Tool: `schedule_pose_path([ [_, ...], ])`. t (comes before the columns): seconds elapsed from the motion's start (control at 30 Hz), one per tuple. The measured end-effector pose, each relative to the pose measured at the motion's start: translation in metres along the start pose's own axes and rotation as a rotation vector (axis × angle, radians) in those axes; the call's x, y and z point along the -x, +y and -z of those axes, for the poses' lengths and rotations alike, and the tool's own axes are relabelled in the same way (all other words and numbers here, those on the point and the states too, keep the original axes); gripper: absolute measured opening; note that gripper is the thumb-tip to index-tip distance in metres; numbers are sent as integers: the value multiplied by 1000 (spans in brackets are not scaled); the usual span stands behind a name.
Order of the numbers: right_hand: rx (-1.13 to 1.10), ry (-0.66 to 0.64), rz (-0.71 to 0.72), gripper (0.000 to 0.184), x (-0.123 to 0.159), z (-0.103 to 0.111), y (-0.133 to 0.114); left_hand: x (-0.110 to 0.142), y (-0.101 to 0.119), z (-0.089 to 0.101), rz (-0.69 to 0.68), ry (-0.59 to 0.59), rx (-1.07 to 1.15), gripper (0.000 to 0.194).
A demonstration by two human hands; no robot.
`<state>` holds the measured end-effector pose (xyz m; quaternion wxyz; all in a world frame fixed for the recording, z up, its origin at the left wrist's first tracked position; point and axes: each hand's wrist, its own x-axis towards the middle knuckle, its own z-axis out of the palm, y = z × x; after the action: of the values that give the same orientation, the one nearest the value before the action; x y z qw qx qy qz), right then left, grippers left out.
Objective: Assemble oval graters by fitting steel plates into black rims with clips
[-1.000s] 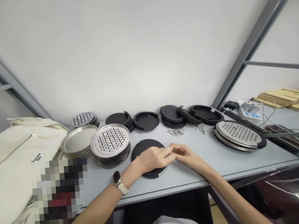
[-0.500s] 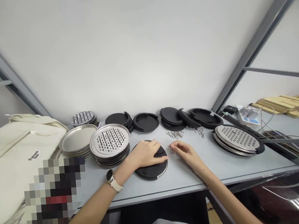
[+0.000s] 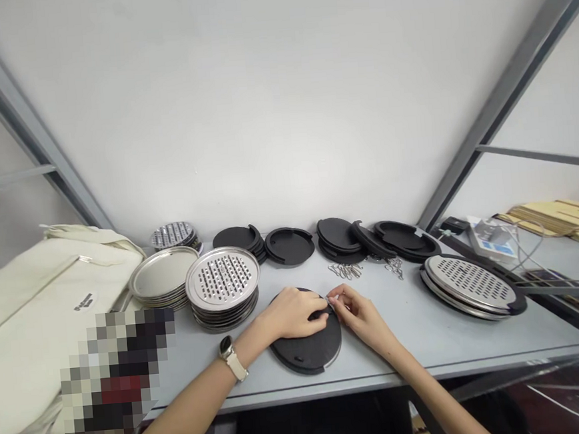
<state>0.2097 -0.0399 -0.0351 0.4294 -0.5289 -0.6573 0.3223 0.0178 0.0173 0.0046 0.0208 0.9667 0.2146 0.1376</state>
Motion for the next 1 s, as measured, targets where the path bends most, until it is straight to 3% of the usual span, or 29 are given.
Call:
schedule_pose_path([
  [0.67, 45, -135, 21, 21, 7, 2, -5, -4, 11, -3, 148, 6, 11, 18],
  [1.0, 142, -22, 19, 19, 4, 2, -5, -3, 8, -7, 72, 22, -70, 19],
])
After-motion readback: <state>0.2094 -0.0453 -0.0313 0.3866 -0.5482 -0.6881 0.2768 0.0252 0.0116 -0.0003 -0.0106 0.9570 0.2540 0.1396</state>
